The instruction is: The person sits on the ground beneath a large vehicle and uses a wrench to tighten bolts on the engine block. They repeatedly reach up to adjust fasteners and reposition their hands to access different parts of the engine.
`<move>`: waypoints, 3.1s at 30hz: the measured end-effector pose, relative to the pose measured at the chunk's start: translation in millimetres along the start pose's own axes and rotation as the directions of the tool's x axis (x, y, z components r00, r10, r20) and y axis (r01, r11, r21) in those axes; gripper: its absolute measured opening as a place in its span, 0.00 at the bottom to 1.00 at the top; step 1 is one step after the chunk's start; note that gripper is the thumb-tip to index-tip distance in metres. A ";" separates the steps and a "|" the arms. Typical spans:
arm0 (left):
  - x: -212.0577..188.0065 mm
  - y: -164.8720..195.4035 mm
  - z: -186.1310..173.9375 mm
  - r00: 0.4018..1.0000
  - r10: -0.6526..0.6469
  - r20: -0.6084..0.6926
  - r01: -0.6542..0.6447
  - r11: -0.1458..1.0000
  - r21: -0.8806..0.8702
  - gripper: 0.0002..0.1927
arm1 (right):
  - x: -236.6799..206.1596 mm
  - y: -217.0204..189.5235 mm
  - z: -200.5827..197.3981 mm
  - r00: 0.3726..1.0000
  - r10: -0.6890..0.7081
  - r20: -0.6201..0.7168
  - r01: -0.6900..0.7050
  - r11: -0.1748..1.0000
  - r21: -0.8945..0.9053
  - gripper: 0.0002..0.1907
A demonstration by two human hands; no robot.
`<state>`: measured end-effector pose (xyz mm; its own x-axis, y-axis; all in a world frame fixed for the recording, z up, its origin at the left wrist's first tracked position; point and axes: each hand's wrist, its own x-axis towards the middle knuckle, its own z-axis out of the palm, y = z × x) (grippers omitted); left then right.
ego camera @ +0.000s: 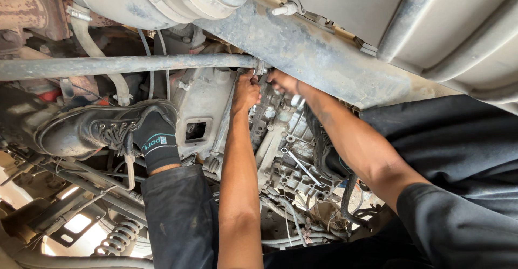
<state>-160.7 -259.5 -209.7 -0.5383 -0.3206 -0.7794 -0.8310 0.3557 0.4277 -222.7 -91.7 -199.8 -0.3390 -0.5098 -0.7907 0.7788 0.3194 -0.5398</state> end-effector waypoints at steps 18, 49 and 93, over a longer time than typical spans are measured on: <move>1.1 -3.2 1.4 1.000 -0.011 0.012 0.010 0.996 0.083 0.24 | -17.4 -6.1 20.7 0.991 0.101 0.089 -0.099 0.995 -0.019 0.13; -0.5 4.8 -1.8 0.999 0.032 0.013 -0.032 0.998 0.051 0.23 | -5.1 2.7 33.1 0.996 0.076 -0.039 -0.083 0.964 -0.253 0.13; -8.2 4.7 -4.3 1.000 -0.018 0.007 0.017 0.999 0.043 0.25 | 2.4 -12.6 -16.0 0.990 0.043 0.134 -0.072 0.972 0.223 0.16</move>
<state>-160.8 -258.9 -199.4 -0.5227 -0.3210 -0.7898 -0.8334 0.3873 0.3942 -241.8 -84.1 -199.6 -0.2315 -0.5978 -0.7675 0.8995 0.1690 -0.4030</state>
